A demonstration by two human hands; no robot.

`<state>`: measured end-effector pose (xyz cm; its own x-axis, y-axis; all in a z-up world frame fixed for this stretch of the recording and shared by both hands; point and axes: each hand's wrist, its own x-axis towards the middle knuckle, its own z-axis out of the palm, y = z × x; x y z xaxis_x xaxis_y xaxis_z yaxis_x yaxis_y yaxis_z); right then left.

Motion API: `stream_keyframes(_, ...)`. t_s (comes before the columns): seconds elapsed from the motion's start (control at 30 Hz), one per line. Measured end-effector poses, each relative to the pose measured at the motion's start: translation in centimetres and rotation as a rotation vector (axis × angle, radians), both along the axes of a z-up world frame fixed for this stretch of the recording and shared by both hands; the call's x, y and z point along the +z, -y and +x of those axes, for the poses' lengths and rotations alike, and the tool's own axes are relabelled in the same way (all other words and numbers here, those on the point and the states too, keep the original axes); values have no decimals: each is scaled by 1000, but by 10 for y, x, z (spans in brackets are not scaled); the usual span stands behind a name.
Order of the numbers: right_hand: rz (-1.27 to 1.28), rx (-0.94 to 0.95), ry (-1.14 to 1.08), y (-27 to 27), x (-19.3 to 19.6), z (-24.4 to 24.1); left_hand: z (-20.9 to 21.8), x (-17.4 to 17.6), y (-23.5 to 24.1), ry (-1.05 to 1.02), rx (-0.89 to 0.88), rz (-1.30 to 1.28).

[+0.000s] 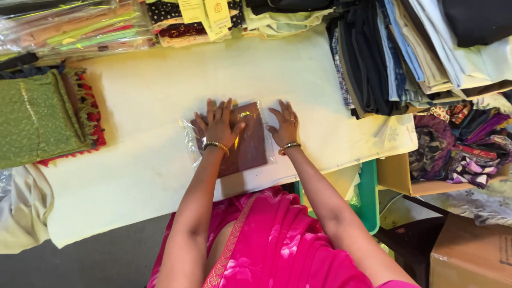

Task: The person folds various pieces of clothing, including a brown garment, black pants, and a red patterned cloth, on a table. They place each folded item into a clear plastic bag and stack the packaged items on a pile.

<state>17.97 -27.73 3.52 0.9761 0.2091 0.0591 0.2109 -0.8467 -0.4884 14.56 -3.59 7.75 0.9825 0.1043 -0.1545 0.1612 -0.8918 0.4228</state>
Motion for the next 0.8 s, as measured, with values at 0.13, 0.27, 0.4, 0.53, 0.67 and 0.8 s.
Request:
stream_keyframes(0.13,10,-8,-32,0,-8,2,-8,-4,10,-11,-93,10)
stream_keyframes(0.27,-44,-11,-102,0,-10,7,-18,-8,14,71,-160,16)
stream_keyframes(0.4,-57,-35,-226,-3,2,17,-20,-5,15,56,-210,55)
stream_keyframes(0.53,-50,-3,-250,-3,15,22,-20,-7,15,84,-226,43)
stream_keyframes(0.67,-100,-9,-252,-6,31,23,-18,-2,16,60,-245,99)
stream_keyframes(0.8,-129,-83,-108,-6,34,9,-18,7,16,20,-242,88)
